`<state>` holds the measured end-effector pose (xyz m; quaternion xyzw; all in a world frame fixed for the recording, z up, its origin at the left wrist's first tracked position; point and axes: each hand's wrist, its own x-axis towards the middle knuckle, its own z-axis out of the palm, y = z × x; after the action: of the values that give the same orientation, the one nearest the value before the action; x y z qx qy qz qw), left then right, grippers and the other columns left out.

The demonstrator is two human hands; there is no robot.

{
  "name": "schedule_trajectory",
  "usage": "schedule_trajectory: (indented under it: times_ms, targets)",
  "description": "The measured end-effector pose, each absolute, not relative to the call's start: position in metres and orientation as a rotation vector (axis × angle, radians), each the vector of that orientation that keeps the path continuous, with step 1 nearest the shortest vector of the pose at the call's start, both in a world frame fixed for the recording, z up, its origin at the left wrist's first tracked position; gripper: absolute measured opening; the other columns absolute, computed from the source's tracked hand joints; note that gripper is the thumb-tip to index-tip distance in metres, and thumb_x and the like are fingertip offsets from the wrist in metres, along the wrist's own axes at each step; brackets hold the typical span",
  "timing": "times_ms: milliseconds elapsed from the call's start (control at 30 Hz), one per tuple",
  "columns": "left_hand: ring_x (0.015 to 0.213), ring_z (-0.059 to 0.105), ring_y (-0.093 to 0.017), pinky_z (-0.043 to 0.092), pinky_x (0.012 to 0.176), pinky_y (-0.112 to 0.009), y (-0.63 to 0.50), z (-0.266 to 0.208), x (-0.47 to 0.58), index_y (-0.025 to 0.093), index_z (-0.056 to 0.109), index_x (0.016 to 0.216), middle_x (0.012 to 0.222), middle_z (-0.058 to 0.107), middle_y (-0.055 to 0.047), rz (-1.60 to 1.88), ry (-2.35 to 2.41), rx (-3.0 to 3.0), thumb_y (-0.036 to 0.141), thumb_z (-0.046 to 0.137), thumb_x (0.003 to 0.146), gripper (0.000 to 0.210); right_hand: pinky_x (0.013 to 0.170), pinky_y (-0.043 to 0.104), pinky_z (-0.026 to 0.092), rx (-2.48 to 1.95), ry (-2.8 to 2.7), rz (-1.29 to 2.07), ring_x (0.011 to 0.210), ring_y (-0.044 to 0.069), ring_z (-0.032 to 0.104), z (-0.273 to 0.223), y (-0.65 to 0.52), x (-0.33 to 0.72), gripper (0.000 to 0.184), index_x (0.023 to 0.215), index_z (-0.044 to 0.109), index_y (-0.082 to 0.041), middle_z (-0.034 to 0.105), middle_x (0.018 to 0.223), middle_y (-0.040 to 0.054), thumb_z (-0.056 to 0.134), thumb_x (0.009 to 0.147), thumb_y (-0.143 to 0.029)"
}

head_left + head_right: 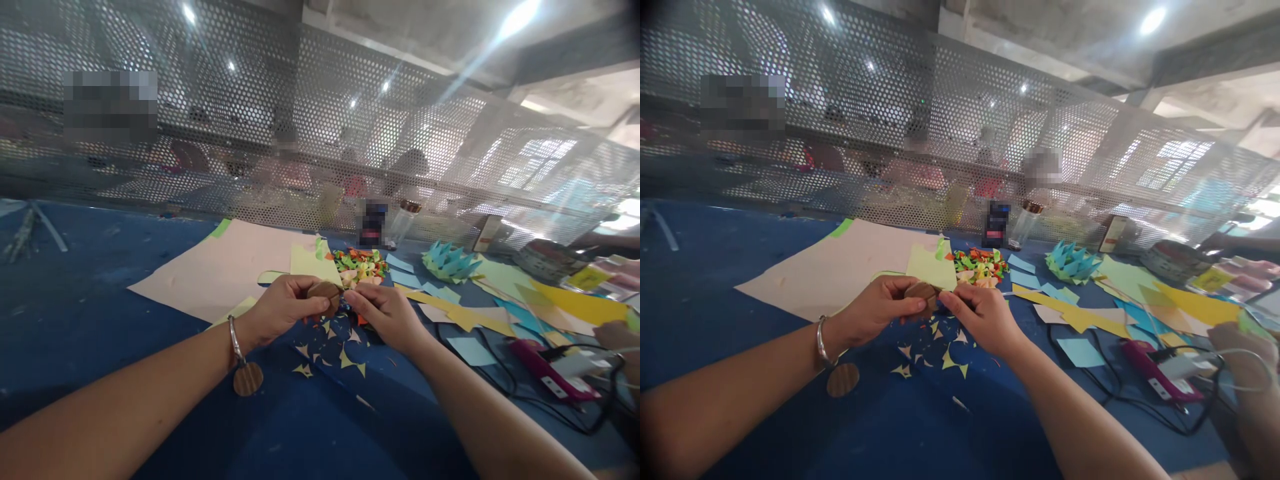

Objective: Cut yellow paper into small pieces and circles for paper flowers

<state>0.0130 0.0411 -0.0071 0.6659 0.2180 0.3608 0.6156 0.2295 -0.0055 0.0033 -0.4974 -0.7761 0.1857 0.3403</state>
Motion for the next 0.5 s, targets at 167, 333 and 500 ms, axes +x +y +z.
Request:
schedule_trajectory:
  times_ms: [167,333,500]
  targets:
    - [0.057,0.045,-0.008,0.035,0.057,-0.023,0.0407,-0.0066,0.0133,0.016,0.065,0.075,0.066,0.057,0.003,0.83,0.461,1.518,0.026,0.07,0.083,0.014,0.06,0.028,0.032,-1.284,-2.027,0.479,0.061,0.012,0.039,0.0042,-0.0056,0.2294,0.049,0.064,0.042,-0.02,0.038,0.063,-0.0037,0.044,0.099,-0.056]
    - [0.061,0.048,-0.009,0.037,0.061,-0.025,0.0409,-0.0071,0.0127,0.015,0.067,0.077,0.069,0.058,0.001,0.815,0.458,1.533,0.024,0.069,0.083,0.011,0.058,0.027,0.029,-1.301,-2.017,0.468,0.06,0.012,0.036,0.0033,-0.0067,0.2294,0.05,0.063,0.038,-0.021,0.033,0.063,-0.0042,0.044,0.098,-0.056]
    - [0.062,0.05,-0.01,0.038,0.061,-0.024,0.0395,-0.0044,0.0115,0.015,0.068,0.079,0.071,0.059,0.001,0.803,0.53,1.554,0.027,0.07,0.081,0.013,0.059,0.028,0.03,-1.309,-2.03,0.447,0.061,0.012,0.037,0.0019,-0.0065,0.2308,0.05,0.064,0.038,-0.02,0.035,0.064,-0.0038,0.044,0.099,-0.055]
